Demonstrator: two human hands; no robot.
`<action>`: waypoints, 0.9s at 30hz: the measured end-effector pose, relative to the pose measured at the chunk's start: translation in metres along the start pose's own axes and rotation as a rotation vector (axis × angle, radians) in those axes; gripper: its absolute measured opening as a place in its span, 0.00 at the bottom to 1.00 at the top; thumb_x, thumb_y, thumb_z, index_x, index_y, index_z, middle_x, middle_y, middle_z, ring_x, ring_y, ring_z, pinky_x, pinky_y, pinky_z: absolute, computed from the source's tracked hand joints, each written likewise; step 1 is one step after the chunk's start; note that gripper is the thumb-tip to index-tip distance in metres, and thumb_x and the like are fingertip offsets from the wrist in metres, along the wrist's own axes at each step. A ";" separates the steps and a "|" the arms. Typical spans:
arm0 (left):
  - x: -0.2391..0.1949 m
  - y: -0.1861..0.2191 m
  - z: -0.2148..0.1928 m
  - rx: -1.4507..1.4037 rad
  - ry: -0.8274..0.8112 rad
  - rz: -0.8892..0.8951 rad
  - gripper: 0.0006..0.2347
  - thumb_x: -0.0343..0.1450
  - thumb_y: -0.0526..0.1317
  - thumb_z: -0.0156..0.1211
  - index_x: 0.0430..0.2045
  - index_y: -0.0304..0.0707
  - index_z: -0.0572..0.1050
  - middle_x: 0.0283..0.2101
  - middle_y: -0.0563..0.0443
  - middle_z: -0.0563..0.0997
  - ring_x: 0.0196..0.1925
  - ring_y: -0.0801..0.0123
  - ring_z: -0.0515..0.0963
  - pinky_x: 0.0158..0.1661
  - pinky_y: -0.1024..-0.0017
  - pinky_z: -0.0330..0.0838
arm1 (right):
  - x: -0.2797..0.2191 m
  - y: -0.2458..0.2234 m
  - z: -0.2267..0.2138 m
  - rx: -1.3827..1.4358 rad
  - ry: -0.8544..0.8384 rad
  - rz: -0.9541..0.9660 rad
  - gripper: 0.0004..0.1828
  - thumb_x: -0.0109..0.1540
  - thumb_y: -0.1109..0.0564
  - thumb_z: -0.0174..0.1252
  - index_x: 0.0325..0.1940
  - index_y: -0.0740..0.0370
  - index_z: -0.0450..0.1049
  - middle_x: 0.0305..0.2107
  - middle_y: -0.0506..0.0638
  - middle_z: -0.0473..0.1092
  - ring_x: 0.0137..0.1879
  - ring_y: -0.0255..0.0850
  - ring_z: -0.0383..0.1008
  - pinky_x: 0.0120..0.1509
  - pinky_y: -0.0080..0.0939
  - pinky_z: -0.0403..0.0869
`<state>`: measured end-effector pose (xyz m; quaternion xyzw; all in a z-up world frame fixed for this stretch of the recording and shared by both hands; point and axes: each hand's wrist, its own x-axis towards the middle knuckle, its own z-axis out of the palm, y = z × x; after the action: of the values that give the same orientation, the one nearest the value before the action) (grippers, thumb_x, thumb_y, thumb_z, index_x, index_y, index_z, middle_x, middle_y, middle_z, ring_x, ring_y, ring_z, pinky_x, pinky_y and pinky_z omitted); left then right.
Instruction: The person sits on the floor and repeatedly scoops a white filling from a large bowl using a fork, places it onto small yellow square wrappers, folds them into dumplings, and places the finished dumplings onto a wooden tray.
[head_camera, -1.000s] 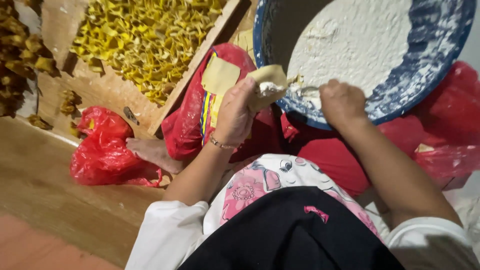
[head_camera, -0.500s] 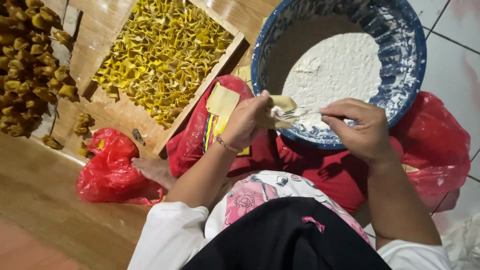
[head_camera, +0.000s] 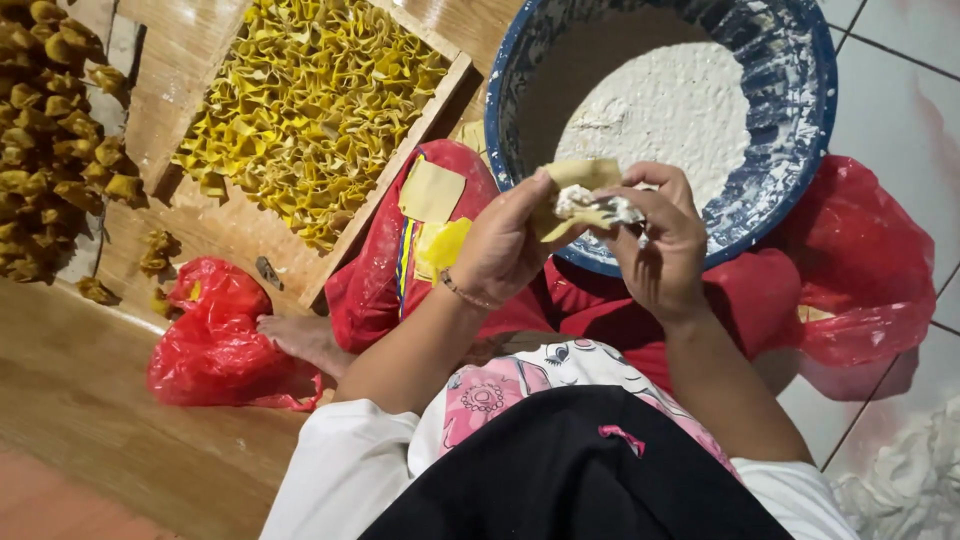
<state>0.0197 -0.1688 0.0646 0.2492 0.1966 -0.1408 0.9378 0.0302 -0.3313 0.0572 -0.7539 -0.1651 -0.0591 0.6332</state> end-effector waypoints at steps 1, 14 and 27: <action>-0.003 -0.001 -0.003 0.002 0.001 -0.002 0.16 0.77 0.45 0.58 0.50 0.27 0.76 0.47 0.39 0.83 0.43 0.62 0.86 0.45 0.66 0.85 | -0.001 0.002 -0.001 0.002 0.002 0.001 0.11 0.63 0.64 0.71 0.47 0.67 0.80 0.47 0.62 0.66 0.43 0.42 0.71 0.48 0.42 0.77; 0.004 -0.008 -0.028 1.164 -0.162 0.796 0.06 0.70 0.36 0.68 0.39 0.44 0.83 0.40 0.52 0.84 0.41 0.65 0.85 0.43 0.71 0.81 | 0.007 -0.026 -0.009 0.028 -0.023 0.029 0.04 0.61 0.70 0.70 0.38 0.72 0.80 0.36 0.61 0.74 0.37 0.43 0.76 0.47 0.43 0.75; 0.000 0.023 -0.037 1.072 -0.526 0.623 0.12 0.77 0.39 0.59 0.55 0.47 0.77 0.63 0.39 0.71 0.65 0.40 0.75 0.64 0.48 0.69 | -0.018 0.030 -0.003 0.253 0.063 0.272 0.19 0.61 0.75 0.67 0.53 0.75 0.69 0.40 0.62 0.75 0.47 0.44 0.80 0.54 0.42 0.81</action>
<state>0.0164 -0.1303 0.0446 0.6828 -0.2167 0.0023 0.6977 0.0229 -0.3413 0.0245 -0.6812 -0.0477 0.0247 0.7301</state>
